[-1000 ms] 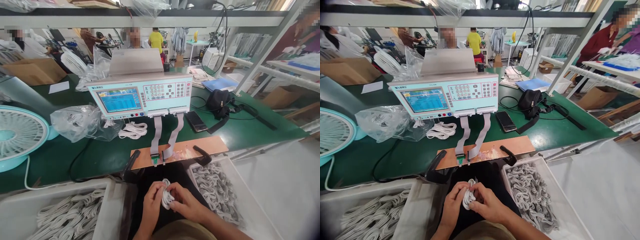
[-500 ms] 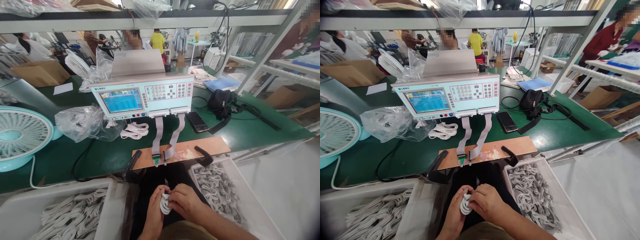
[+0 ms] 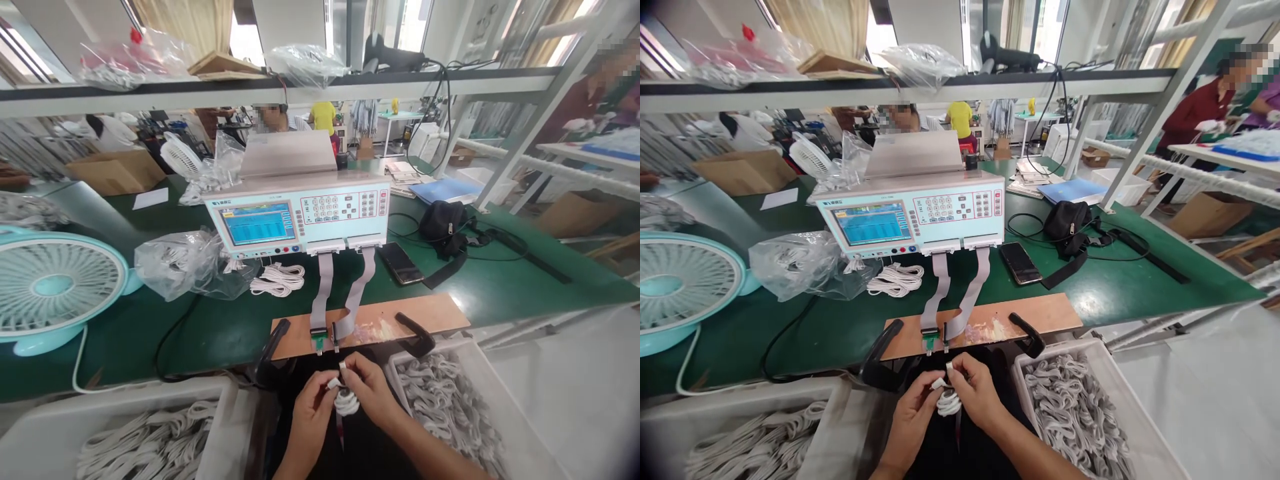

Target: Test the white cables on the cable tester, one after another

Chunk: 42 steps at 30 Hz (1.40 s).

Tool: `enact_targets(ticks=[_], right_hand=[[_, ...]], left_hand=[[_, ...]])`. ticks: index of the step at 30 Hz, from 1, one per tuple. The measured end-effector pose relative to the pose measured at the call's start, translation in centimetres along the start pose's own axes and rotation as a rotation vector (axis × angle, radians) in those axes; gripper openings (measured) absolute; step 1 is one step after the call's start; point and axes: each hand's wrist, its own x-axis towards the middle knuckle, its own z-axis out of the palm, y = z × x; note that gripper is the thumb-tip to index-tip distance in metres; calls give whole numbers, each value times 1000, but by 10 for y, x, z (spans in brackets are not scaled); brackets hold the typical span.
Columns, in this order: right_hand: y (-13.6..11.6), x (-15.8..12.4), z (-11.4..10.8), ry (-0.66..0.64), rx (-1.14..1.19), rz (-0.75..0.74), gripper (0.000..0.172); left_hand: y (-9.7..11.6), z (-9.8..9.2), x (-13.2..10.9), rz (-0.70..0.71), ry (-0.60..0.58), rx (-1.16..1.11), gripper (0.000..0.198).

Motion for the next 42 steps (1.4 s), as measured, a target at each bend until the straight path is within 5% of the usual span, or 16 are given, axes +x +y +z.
enact_targets(ticks=[5,11,16,21,36,42], right_hand=[[13,14,11,87,135,69,21],[19,13,15,124,167,104,23],[19,15,17,137,178,120,25],[16,16,19,135,197,124,28],[-4,18,23,203,379,305,34],[-8,18,27,224,498,337,35]], left_hand=[[-4,-5,15,96,-50,12,23],[-9,-20,17,-191,-133,-275,31],[-12,-21,19,-224,-98,-413,32],[-10,-17,23,-250,0,-346,27],[1,-14,31,-61,-106,-66,31],[-9,-10,32,-56,53,-90,30]])
